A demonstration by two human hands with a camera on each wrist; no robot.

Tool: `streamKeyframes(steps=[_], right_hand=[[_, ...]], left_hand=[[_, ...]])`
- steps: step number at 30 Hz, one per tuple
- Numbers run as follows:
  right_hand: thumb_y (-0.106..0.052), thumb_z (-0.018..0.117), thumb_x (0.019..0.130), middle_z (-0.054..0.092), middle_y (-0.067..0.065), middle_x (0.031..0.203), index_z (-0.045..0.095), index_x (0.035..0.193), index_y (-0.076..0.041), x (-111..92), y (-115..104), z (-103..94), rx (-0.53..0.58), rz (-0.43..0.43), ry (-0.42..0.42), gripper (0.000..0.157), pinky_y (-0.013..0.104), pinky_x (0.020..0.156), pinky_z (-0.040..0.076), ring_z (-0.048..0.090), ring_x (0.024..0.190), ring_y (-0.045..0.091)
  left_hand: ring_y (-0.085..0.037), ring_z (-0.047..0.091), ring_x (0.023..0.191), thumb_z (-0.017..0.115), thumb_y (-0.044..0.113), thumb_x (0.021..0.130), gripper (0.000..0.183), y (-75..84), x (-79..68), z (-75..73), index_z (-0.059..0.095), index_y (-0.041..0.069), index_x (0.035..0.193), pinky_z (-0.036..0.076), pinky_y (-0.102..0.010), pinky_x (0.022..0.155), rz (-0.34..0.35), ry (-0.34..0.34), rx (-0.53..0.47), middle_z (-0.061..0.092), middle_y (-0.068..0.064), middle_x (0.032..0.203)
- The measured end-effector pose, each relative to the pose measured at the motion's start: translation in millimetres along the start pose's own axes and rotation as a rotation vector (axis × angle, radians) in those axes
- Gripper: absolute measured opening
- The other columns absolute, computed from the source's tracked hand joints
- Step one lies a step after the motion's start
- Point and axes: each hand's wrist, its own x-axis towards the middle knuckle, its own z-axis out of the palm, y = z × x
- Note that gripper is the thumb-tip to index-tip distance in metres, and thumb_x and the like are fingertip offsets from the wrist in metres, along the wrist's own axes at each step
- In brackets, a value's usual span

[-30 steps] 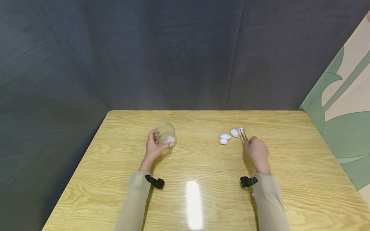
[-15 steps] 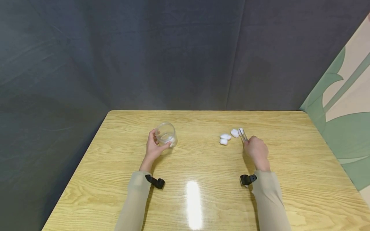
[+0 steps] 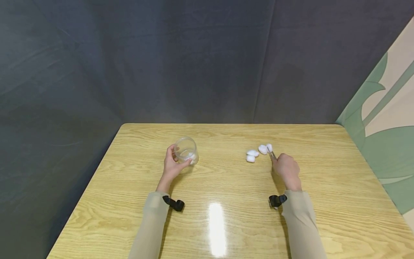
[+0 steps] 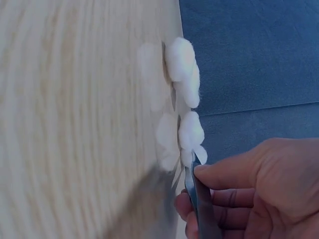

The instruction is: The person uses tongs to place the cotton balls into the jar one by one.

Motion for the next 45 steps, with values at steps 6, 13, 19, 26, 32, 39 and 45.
streamKeyframes(steps=[6,13,19,26,32,39,45], right_hand=[[-0.017,0.047,0.091,0.053,0.010,0.064,0.053,0.077,-0.001,1,-1,1.7,-0.012,-0.009,0.013,0.022,0.033,0.044,0.037,0.050,0.053,0.022],[-0.015,0.049,0.091,0.053,0.012,0.066,0.053,0.078,0.001,1,0,3.6,-0.006,-0.028,0.060,0.021,0.033,0.045,0.036,0.048,0.055,0.023],[-0.013,0.051,0.090,0.053,0.012,0.065,0.054,0.078,0.001,-1,1,4.0,-0.002,-0.047,0.105,0.018,0.033,0.045,0.035,0.048,0.056,0.024],[-0.013,0.052,0.088,0.053,0.012,0.064,0.054,0.077,0.000,-7,0,0.0,0.002,-0.063,0.128,0.017,0.032,0.045,0.034,0.048,0.055,0.024],[-0.013,0.051,0.089,0.051,0.008,0.059,0.052,0.077,0.001,-13,-2,-3.5,0.019,-0.091,0.129,0.017,0.030,0.042,0.033,0.044,0.049,0.019],[-0.013,0.053,0.090,0.051,0.008,0.059,0.053,0.079,0.003,-20,-6,-4.9,0.038,-0.110,0.131,0.020,0.030,0.040,0.034,0.044,0.045,0.017],[-0.012,0.053,0.091,0.053,0.010,0.061,0.053,0.082,0.005,-25,-9,-7.5,0.030,-0.123,0.137,0.019,0.030,0.041,0.034,0.045,0.046,0.018]], left_hand=[[-0.033,0.044,0.115,0.081,0.009,0.066,0.081,-0.8,0.8,0.2,0.037,0.000,0.133,0.042,-0.049,0.094,-0.007,0.008,0.004,0.044,-0.019,0.128],[-0.033,0.044,0.115,0.081,0.009,0.066,0.081,-1.1,0.9,0.1,0.037,0.001,0.133,0.042,-0.049,0.093,-0.005,0.006,0.003,0.044,-0.018,0.127],[-0.033,0.045,0.114,0.081,0.009,0.066,0.080,-0.2,1.0,0.1,0.038,0.003,0.132,0.042,-0.048,0.093,-0.006,0.012,0.005,0.045,-0.018,0.127],[-0.034,0.045,0.114,0.081,0.008,0.066,0.081,-0.5,1.3,0.1,0.037,0.002,0.133,0.042,-0.048,0.093,-0.009,0.007,-0.005,0.045,-0.019,0.127],[-0.032,0.044,0.116,0.081,0.008,0.066,0.081,-0.1,1.6,0.3,0.037,0.003,0.134,0.042,-0.047,0.095,-0.020,0.002,0.007,0.044,-0.018,0.129],[-0.032,0.043,0.116,0.081,0.008,0.066,0.081,-1.7,2.6,0.3,0.037,0.003,0.133,0.042,-0.047,0.096,-0.015,-0.002,0.000,0.044,-0.019,0.129],[-0.033,0.043,0.116,0.081,0.008,0.065,0.082,-2.8,2.2,0.6,0.036,0.002,0.134,0.042,-0.047,0.095,-0.012,0.001,-0.002,0.044,-0.019,0.129]])
